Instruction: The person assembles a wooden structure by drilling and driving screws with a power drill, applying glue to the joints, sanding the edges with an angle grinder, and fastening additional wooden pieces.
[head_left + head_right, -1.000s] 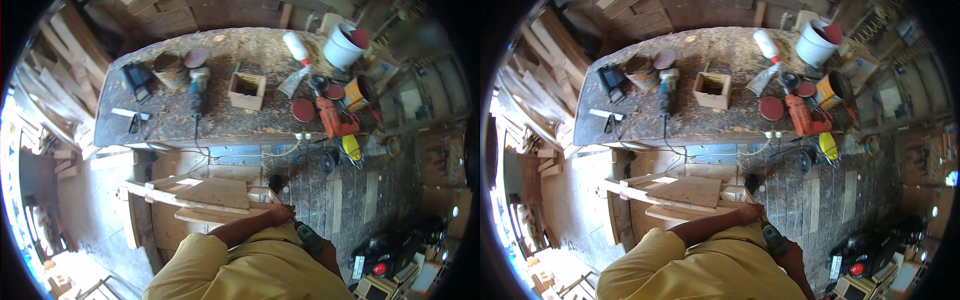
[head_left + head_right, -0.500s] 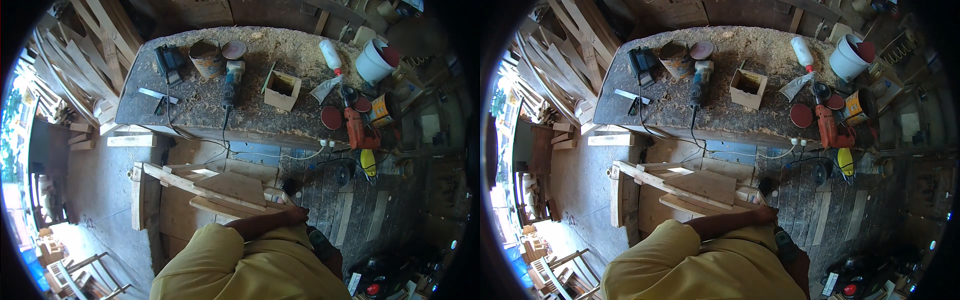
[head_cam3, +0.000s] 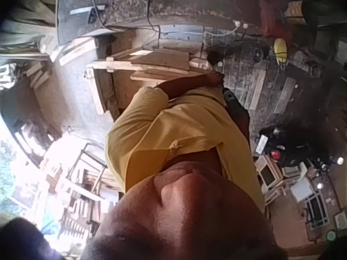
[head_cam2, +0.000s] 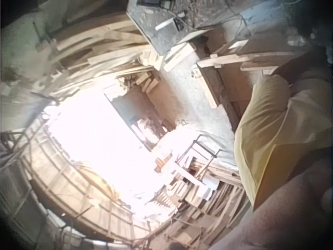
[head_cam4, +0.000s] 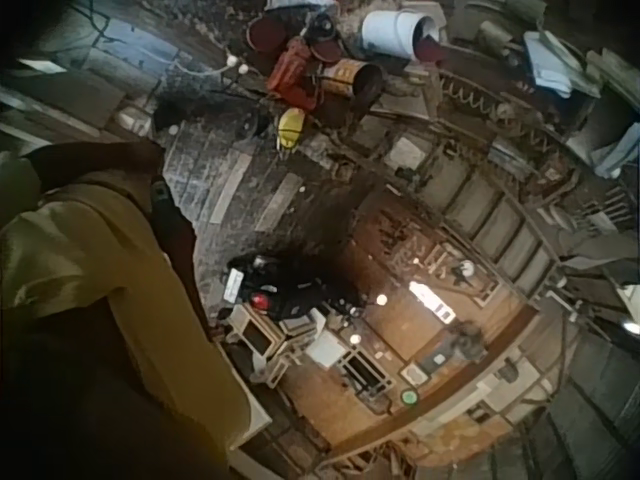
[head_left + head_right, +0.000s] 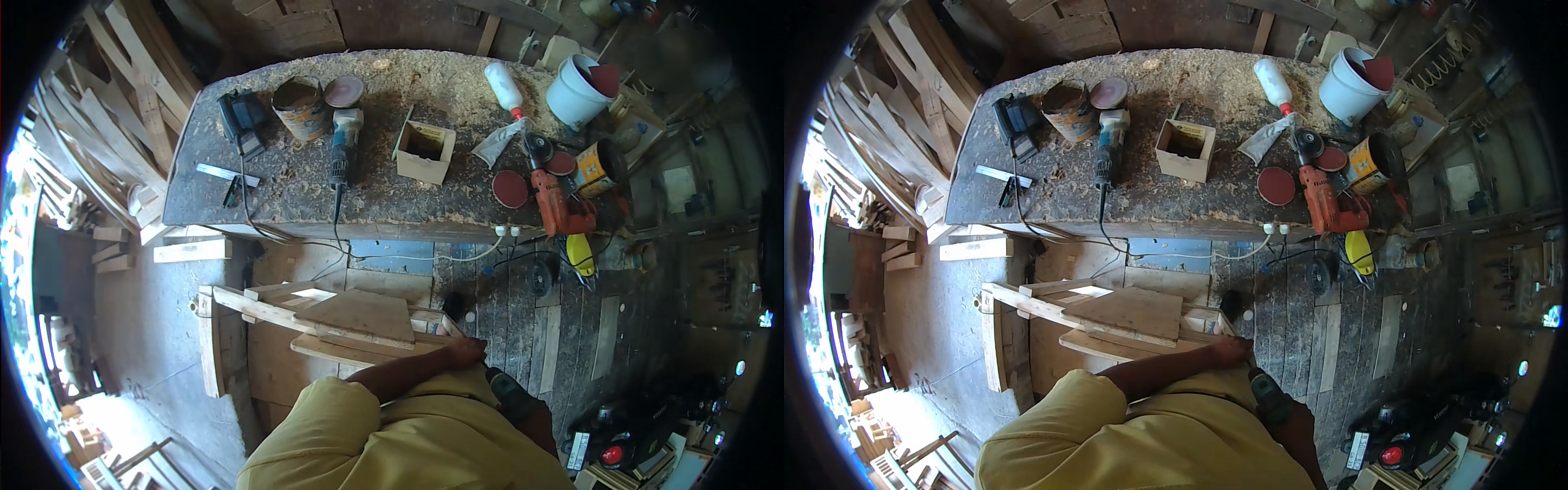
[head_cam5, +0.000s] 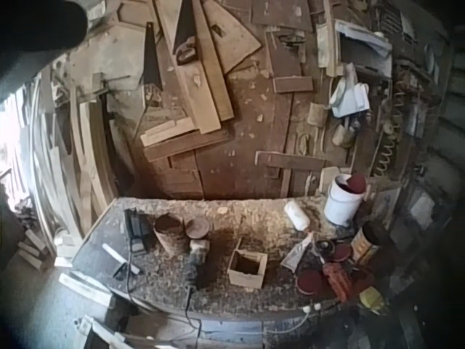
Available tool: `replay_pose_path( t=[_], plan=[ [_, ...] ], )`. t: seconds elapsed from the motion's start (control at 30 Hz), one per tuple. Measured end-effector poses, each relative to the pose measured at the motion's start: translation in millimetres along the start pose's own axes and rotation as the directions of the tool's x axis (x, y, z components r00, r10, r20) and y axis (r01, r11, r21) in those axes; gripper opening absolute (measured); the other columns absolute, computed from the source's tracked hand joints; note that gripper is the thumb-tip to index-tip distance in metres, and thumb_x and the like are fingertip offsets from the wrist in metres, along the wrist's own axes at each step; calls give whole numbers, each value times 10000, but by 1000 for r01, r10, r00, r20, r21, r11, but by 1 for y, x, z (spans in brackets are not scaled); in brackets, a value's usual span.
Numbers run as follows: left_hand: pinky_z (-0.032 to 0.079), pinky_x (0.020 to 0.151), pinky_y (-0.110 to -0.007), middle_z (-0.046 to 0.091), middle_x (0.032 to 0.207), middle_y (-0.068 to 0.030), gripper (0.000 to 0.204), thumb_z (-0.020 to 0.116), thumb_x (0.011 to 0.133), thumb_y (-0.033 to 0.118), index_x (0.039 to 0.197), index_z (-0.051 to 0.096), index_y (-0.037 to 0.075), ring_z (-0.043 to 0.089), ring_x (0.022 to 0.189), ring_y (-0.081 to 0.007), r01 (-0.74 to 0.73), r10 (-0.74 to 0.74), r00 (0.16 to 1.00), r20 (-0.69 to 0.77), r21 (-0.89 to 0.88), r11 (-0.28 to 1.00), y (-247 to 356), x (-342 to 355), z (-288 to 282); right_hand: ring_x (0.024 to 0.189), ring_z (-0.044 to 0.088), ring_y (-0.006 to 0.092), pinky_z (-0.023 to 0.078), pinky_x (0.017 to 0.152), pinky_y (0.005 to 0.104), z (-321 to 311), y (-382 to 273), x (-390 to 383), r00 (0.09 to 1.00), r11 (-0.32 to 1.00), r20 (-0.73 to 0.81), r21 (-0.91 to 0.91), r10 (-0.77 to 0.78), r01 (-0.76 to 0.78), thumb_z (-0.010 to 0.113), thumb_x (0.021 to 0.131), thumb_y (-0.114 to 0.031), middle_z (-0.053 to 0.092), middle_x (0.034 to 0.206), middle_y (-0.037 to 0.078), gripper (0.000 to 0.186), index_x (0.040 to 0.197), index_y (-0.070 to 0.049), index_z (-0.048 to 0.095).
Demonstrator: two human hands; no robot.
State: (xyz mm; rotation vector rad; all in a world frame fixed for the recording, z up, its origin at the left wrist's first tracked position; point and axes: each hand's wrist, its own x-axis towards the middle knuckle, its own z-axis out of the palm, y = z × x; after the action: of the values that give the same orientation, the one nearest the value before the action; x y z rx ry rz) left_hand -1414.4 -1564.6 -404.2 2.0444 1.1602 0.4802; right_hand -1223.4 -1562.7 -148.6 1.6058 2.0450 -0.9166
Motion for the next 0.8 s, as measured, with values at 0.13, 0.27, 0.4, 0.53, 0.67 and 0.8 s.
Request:
replay_pose_path(
  t=[0.13, 0.27, 0.4, 0.53, 0.67, 0.8],
  plan=[
    [534, 808, -453, 601, 1041, -151, 159, 595, 852, 205, 906, 698, 97, 653, 987, -322, -7, 8, 1000, 20, -44, 999, 2, -4, -13, 836, 715, 377, 560, 737, 481, 0, 5, 2, 998, 998, 40, -49, 52, -50, 696, 791, -594, 727, 881, 181, 541, 982, -88, 696],
    [531, 812, -451, 596, 1039, -143, 148, 592, 858, 197, 905, 694, 100, 650, 988, -320, -20, 19, 1000, -15, -52, 998, -1, -2, -2, 819, 717, 374, 562, 727, 475, -8, -6, -2, 996, 997, 46, -22, 72, -71, 688, 787, -620, 729, 862, 170, 561, 950, -83, 701],
    [530, 812, -447, 596, 1026, -140, 151, 593, 863, 197, 917, 696, 101, 650, 986, -318, -31, 31, 999, 11, -37, 999, -2, -2, -2, 796, 715, 380, 563, 714, 474, -13, -9, -3, 984, 987, 70, -2, 163, -163, 690, 781, -627, 728, 839, 171, 567, 929, -79, 708],
    [527, 817, -456, 596, 1018, -152, 157, 601, 857, 198, 922, 697, 93, 647, 987, -331, -32, 29, 999, -41, -59, 998, -5, -4, 5, 777, 717, 384, 567, 704, 473, -11, -7, 0, 991, 992, 50, -31, 121, -119, 693, 770, -638, 725, 815, 182, 589, 938, -73, 713],
    [522, 816, -468, 597, 1020, -161, 160, 603, 849, 193, 925, 700, 91, 645, 984, -343, -18, 18, 1000, -8, -82, 996, -8, -3, 9, 796, 722, 383, 573, 720, 469, -24, -20, -2, 985, 986, 78, -67, 157, -152, 700, 764, -641, 729, 829, 196, 604, 956, -69, 722],
    [521, 817, -470, 604, 1017, -155, 170, 602, 847, 193, 942, 712, 105, 646, 984, -341, -50, 47, 998, -31, -96, 994, -5, -7, 3, 808, 723, 381, 573, 725, 468, -25, -20, -3, 988, 990, 68, -56, 136, -132, 704, 762, -641, 733, 844, 193, 602, 946, -67, 729]
  ],
)
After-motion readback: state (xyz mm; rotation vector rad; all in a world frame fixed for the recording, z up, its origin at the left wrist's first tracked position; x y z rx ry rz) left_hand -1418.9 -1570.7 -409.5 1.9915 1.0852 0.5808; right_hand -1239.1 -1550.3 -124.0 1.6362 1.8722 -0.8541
